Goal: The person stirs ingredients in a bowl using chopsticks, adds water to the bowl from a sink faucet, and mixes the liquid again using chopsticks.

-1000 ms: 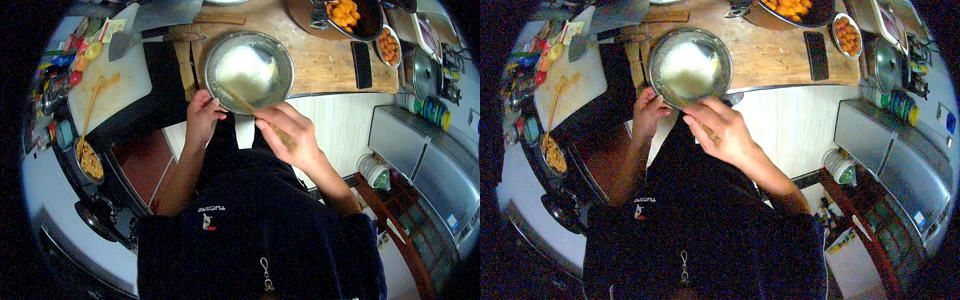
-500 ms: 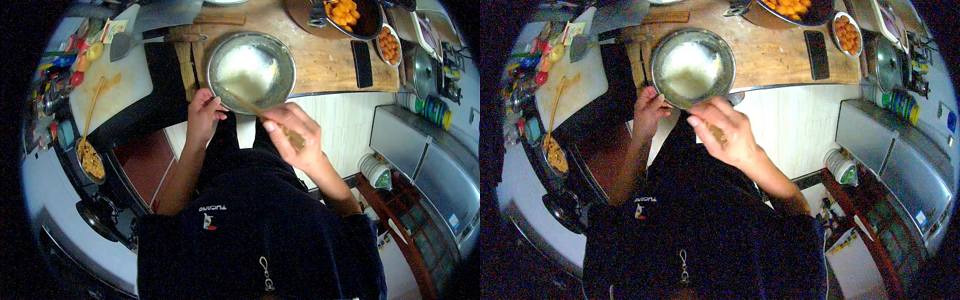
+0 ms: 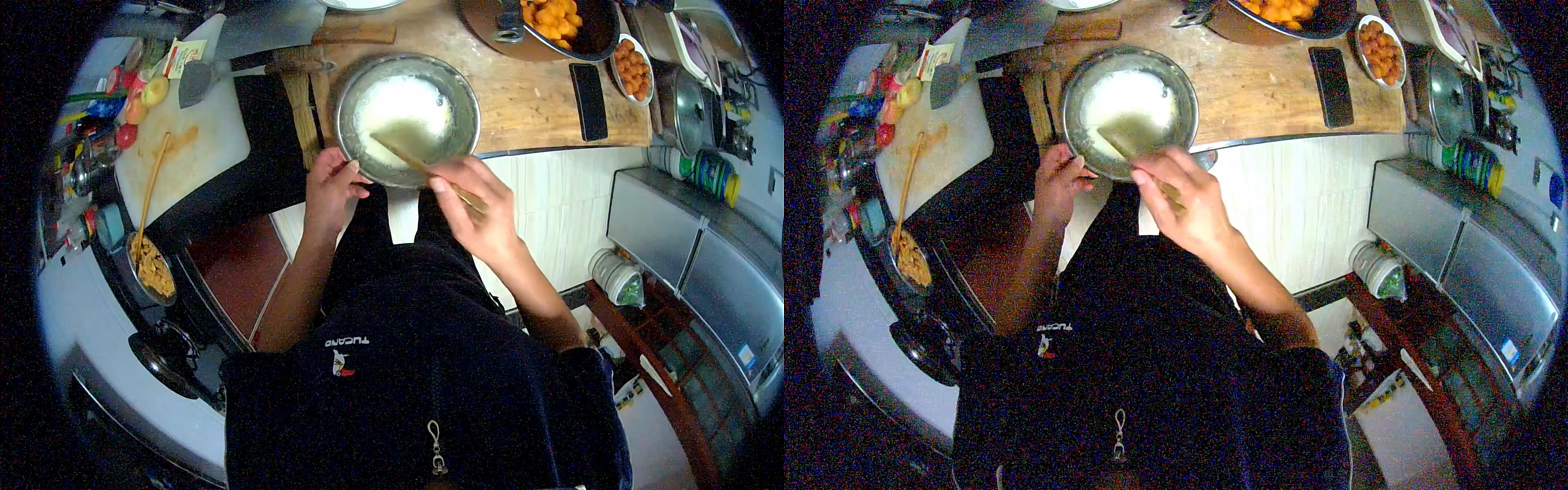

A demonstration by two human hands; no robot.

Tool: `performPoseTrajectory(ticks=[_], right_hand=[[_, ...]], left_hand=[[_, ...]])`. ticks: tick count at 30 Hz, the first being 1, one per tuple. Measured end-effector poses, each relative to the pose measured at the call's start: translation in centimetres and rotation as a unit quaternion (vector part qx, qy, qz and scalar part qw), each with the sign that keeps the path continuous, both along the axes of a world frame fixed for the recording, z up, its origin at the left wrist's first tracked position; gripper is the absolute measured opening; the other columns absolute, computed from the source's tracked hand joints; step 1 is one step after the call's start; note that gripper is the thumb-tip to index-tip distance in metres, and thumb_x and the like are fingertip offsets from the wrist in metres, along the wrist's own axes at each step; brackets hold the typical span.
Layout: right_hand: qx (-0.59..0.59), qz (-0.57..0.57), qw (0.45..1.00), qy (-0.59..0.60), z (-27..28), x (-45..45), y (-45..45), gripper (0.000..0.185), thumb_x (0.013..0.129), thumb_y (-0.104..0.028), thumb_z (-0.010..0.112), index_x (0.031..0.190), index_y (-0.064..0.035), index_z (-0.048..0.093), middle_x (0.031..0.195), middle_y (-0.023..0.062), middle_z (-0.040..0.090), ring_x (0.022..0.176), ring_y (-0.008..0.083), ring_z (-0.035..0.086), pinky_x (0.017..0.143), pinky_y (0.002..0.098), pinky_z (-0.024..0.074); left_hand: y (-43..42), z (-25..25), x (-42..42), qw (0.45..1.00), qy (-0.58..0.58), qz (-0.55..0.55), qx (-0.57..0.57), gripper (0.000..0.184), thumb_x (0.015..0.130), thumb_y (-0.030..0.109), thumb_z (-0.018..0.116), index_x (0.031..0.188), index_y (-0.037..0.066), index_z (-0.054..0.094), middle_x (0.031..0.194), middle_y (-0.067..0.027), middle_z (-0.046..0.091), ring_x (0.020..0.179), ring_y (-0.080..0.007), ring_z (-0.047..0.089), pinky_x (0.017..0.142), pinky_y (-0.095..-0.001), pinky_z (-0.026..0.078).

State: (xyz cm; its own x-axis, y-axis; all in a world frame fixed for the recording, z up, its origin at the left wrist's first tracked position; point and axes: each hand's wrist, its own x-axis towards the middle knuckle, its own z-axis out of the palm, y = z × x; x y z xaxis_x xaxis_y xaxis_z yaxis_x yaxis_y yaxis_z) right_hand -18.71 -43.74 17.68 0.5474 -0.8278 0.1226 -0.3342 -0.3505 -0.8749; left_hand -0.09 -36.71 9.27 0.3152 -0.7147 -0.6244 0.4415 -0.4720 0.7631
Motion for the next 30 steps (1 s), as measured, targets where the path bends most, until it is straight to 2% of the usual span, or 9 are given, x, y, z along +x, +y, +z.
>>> performPoseTrajectory(ticks=[3,6,11,12,14,17,25,28,30], right_hand=[[0.046,0.008,0.999,-0.014,1.8,-0.5,0.5,0.01,0.079,-0.006,0.061,0.088,-0.0012,0.062,0.085,0.0123,0.059,0.072,0.0264,0.06,0.064,0.0324,0.0494],[0.001,0.029,0.999,0.036,0.3,-0.1,0.2,0.011,0.081,-0.004,0.059,0.089,0.003,0.062,0.082,0.0127,0.061,0.073,0.0193,0.059,0.065,0.0279,0.0476],[0.018,0.025,0.999,0.024,2.3,-0.7,0.1,0.014,0.079,-0.004,0.06,0.09,0.0038,0.063,0.082,0.0126,0.061,0.073,0.0197,0.059,0.065,0.0282,0.0478],[0.039,0.042,0.998,-0.001,2.3,-0.6,0.4,0.012,0.079,-0.007,0.061,0.09,-0.0029,0.063,0.087,0.0123,0.06,0.075,0.0249,0.061,0.065,0.032,0.0503],[0.027,0.061,0.996,0.051,1.5,-0.2,0.4,0.012,0.079,-0.009,0.061,0.089,-0.0024,0.062,0.088,0.0119,0.059,0.076,0.0257,0.06,0.066,0.0329,0.0502],[0.027,0.0,0.999,0.026,0.8,-0.7,-0.4,0.012,0.079,-0.009,0.061,0.089,-0.001,0.061,0.086,0.0123,0.058,0.076,0.0266,0.059,0.066,0.0328,0.0497],[0.039,0.007,0.999,0.019,1.5,-0.9,-0.5,0.011,0.08,-0.005,0.06,0.089,0.0021,0.062,0.083,0.0118,0.057,0.071,0.0182,0.056,0.061,0.026,0.0454],[0.05,0.07,0.996,-0.037,2.3,-1.4,0.2,0.013,0.08,-0.005,0.06,0.09,0.0025,0.062,0.083,0.0118,0.056,0.071,0.0187,0.056,0.061,0.0262,0.0458],[0.065,0.056,0.996,0.016,2.3,-1.3,0.2,0.013,0.08,-0.005,0.06,0.09,0.0027,0.062,0.082,0.0118,0.057,0.071,0.0181,0.056,0.061,0.0268,0.0465]], left_hand=[[0.2,-0.1,0.0,1.0,0.014,0.002,-0.011,0.012,0.085,0.005,0.049,0.096,0.003,0.049,0.085,-0.0072,0.058,0.066,-0.013,0.058,0.052,-0.0226,0.049],[0.4,-0.6,0.0,1.0,0.015,-0.009,-0.013,0.011,0.085,0.005,0.049,0.095,0.003,0.049,0.085,-0.0074,0.058,0.067,-0.0131,0.058,0.053,-0.0227,0.049],[0.5,-0.4,0.2,1.0,0.008,-0.015,-0.016,0.011,0.085,0.006,0.049,0.095,0.002,0.05,0.085,-0.0077,0.058,0.069,-0.0131,0.058,0.055,-0.0236,0.05],[0.5,-0.5,0.1,1.0,0.002,-0.02,-0.012,0.012,0.085,0.006,0.049,0.096,0.002,0.05,0.086,-0.0076,0.058,0.069,-0.0131,0.058,0.055,-0.0237,0.05],[0.5,-0.6,0.1,0.999,-0.013,-0.029,-0.002,0.012,0.085,0.006,0.049,0.096,0.002,0.05,0.086,-0.0075,0.058,0.069,-0.0132,0.058,0.056,-0.0241,0.05],[0.5,-0.7,0.3,0.999,0.001,-0.036,-0.017,0.013,0.085,0.006,0.049,0.097,0.002,0.05,0.086,-0.0071,0.058,0.07,-0.0134,0.058,0.058,-0.0244,0.05],[0.1,-0.2,0.2,0.998,-0.025,-0.059,-0.005,0.014,0.085,0.006,0.047,0.098,0.002,0.05,0.087,-0.0078,0.058,0.072,-0.0139,0.058,0.061,-0.0263,0.051],[0.3,-0.3,0.3,0.998,-0.026,-0.063,0.004,0.013,0.085,0.006,0.047,0.098,0.002,0.05,0.088,-0.0075,0.057,0.073,-0.0139,0.058,0.061,-0.0264,0.051],[0.2,-0.5,0.2,0.997,-0.026,-0.066,0.0,0.013,0.085,0.006,0.047,0.098,0.003,0.05,0.088,-0.0074,0.057,0.074,-0.0137,0.058,0.062,-0.0263,0.051]])
